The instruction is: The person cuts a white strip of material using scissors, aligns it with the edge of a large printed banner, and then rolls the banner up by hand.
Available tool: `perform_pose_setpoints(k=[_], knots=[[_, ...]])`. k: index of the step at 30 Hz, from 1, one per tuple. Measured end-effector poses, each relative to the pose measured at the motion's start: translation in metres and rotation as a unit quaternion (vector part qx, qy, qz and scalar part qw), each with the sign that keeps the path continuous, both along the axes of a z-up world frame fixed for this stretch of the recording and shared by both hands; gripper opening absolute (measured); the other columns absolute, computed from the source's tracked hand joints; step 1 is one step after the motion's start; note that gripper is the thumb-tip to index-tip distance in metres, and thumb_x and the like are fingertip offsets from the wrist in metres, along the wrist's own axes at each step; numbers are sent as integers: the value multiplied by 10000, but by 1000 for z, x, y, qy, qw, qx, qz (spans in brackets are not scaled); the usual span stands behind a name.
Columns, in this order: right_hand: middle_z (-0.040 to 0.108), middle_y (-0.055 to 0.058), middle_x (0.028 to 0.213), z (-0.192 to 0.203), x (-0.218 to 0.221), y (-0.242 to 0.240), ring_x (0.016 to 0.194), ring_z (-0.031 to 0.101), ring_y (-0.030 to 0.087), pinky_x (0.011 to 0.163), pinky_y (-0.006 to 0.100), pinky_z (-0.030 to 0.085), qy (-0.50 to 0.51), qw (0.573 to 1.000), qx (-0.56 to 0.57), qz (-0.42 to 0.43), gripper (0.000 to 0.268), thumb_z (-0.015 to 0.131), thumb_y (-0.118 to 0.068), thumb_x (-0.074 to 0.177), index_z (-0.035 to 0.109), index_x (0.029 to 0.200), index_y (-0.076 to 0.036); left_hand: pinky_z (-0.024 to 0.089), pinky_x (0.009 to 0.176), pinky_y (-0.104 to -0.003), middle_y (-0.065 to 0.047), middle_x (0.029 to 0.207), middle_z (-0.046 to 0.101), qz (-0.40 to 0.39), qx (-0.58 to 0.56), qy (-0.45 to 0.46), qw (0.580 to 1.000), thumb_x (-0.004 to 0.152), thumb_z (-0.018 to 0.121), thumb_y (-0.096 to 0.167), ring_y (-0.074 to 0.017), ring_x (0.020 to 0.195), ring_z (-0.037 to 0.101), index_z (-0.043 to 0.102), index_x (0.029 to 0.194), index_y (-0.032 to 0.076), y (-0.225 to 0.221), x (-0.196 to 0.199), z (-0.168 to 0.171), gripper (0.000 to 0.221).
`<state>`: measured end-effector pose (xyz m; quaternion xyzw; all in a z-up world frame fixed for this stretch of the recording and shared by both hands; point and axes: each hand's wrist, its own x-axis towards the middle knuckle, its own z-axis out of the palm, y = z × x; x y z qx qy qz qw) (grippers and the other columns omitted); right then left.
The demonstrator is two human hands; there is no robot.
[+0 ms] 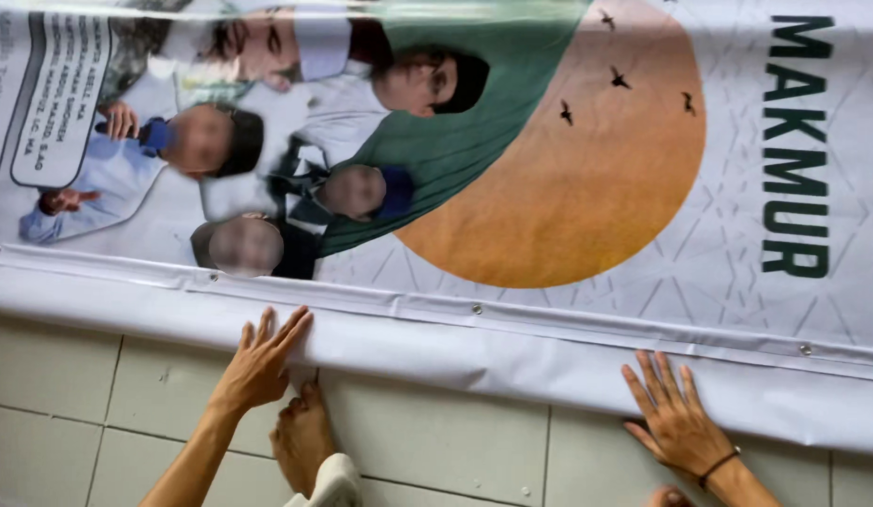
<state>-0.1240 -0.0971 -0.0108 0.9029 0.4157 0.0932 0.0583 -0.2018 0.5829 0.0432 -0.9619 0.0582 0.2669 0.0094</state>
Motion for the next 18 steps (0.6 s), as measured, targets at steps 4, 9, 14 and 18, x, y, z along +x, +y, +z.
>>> perform_pose_setpoints(k=[4,9,14,18], knots=[[293,336,1657,0,-1,106,1532,331,478,1186,555,376,2,1000,-12,26,981,539,-591,776,275,1614,-153,260,1120,-684,45,1736,150,-73,-39,-97,992,614,653,58,-485,1524,189,118,1655,191,51,1,-28,1177],[394,41,1672,-7,-6,175,1426,546,478,1092,498,519,-4,995,-91,-32,1103,561,-104,512,350,1585,-251,302,1232,-463,-98,1695,281,-166,-99,-227,954,598,474,-140,-349,1563,253,272,1615,65,126,-12,-60,1056],[451,-45,1681,3,-2,214,1499,569,361,1177,358,497,9,992,-116,-56,1049,518,-40,578,410,1600,-246,330,1259,-484,-152,1604,441,-118,-103,-319,935,719,399,-166,-354,1499,408,413,1551,12,206,-30,-78,851],[457,-243,1773,-6,-40,188,1617,635,119,1064,190,639,-48,961,-193,-192,1102,451,-145,606,420,1669,-433,405,1218,-490,-156,1512,561,-66,-22,-402,913,987,399,-123,-319,1407,544,543,1471,9,276,-47,-82,522]])
